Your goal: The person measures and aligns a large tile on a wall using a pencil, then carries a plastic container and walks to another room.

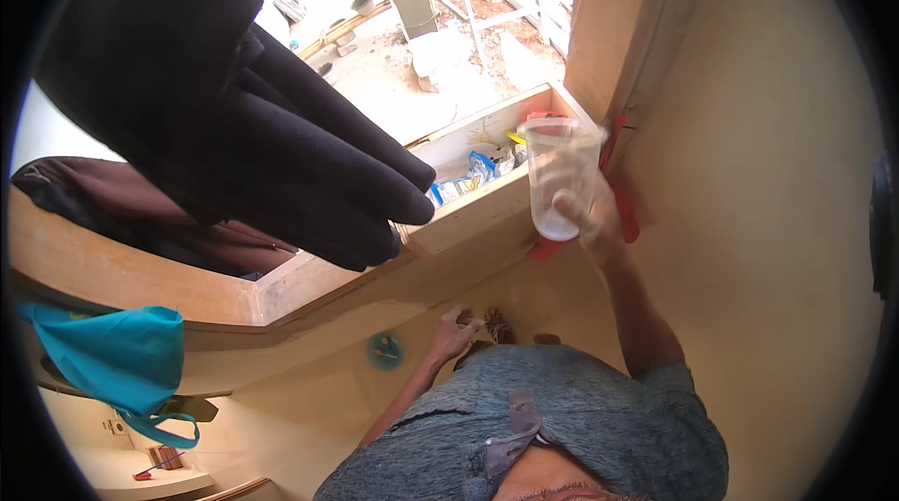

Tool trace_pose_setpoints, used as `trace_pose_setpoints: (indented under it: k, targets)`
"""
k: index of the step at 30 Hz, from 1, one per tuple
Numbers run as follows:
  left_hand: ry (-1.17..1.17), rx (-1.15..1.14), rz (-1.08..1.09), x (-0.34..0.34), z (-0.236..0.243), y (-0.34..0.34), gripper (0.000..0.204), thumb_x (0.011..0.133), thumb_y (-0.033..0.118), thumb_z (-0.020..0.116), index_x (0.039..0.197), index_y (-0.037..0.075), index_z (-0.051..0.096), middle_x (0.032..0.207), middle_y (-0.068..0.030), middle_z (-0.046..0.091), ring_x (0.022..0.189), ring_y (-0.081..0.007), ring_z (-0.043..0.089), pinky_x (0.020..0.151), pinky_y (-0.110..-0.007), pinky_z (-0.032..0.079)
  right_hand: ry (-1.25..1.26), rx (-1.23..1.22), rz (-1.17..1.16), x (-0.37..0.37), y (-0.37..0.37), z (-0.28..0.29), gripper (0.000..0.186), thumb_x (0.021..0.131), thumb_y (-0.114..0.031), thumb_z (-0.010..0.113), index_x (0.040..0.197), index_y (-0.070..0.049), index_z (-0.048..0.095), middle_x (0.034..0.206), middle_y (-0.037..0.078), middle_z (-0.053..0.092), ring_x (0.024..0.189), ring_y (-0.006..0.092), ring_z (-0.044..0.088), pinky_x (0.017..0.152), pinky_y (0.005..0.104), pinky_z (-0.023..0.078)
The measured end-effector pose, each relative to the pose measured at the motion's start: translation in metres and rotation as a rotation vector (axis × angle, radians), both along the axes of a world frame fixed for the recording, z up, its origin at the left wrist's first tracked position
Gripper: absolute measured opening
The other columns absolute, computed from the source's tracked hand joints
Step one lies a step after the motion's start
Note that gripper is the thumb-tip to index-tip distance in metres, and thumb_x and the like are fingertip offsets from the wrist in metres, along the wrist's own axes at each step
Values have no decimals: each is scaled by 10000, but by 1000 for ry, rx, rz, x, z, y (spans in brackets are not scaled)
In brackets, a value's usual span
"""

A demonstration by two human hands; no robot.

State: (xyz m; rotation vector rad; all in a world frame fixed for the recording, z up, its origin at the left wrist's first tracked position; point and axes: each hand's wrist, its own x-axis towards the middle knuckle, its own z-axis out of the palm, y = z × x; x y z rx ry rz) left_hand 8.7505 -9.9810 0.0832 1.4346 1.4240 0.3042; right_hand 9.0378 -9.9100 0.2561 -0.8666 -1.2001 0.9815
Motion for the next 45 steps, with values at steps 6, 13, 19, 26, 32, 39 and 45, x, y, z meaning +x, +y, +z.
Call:
trace_pose_setpoints:
  k: [6, 13, 19, 26, 32, 39, 45]
  targets:
    - [-155, 102, -90, 43, 8, -63, 538, 809, 314, 701, 1200, -20, 541, 1114, -189, 623, 1002, -250, 622, 869, -355, 498, -13, -310, -60, 6, -144, -75, 605, 803, -213, 709, 1285, -3, 410, 1027, 88, 560, 958, 170, 556, 841, 312, 463]
    - [-529, -41, -188, 108, 45, -160, 613, 828, 351, 678, 1281, -2, 464, 1225, -172, 555, 1136, -249, 540, 946, -366, 444, -281, -497, -163, 25, -309, -123, 652, 758, -266, 734, 1275, -16, 424, 1106, 136, 567, 1015, 224, 575, 872, 366, 462]
    - [-618, -55, -465, 138, 60, -245, 662, 830, 379, 670, 1312, -3, 427, 1270, -170, 511, 1148, -266, 523, 967, -384, 426, -387, -631, -279, 8, -437, -132, 618, 786, -226, 727, 1268, -15, 404, 1093, 152, 566, 981, 241, 600, 840, 371, 498]
    - [-561, -282, -719, 146, 64, -359, 711, 790, 228, 726, 1350, -8, 357, 1235, -158, 529, 1115, -267, 545, 917, -374, 466, -198, -538, -554, -31, -571, -139, 662, 813, -206, 708, 1322, -17, 330, 1168, 155, 558, 1040, 260, 592, 869, 365, 502]
    - [-599, -343, -741, 126, 30, -481, 673, 793, 121, 696, 1344, -39, 344, 1212, -159, 549, 1092, -245, 554, 896, -354, 461, -286, -679, -646, -79, -697, -144, 917, 731, -377, 766, 1400, -39, 239, 1242, 194, 537, 1149, 300, 536, 939, 393, 447]
    - [-595, -378, -748, 106, 0, -593, 610, 813, 169, 699, 1298, -38, 393, 1161, -158, 559, 1065, -250, 552, 892, -362, 450, -292, -824, -652, -108, -847, -116, 941, 705, -391, 769, 1415, -61, 247, 1209, 205, 536, 1083, 330, 560, 903, 402, 463]
    - [-504, -343, -894, 154, -7, -720, 663, 819, 213, 706, 1318, -36, 348, 1165, -159, 538, 1038, -260, 568, 867, -363, 467, -223, -938, -838, -122, -1025, -166, 894, 739, -395, 736, 1415, -58, 258, 1144, 205, 570, 1028, 317, 586, 884, 397, 470]
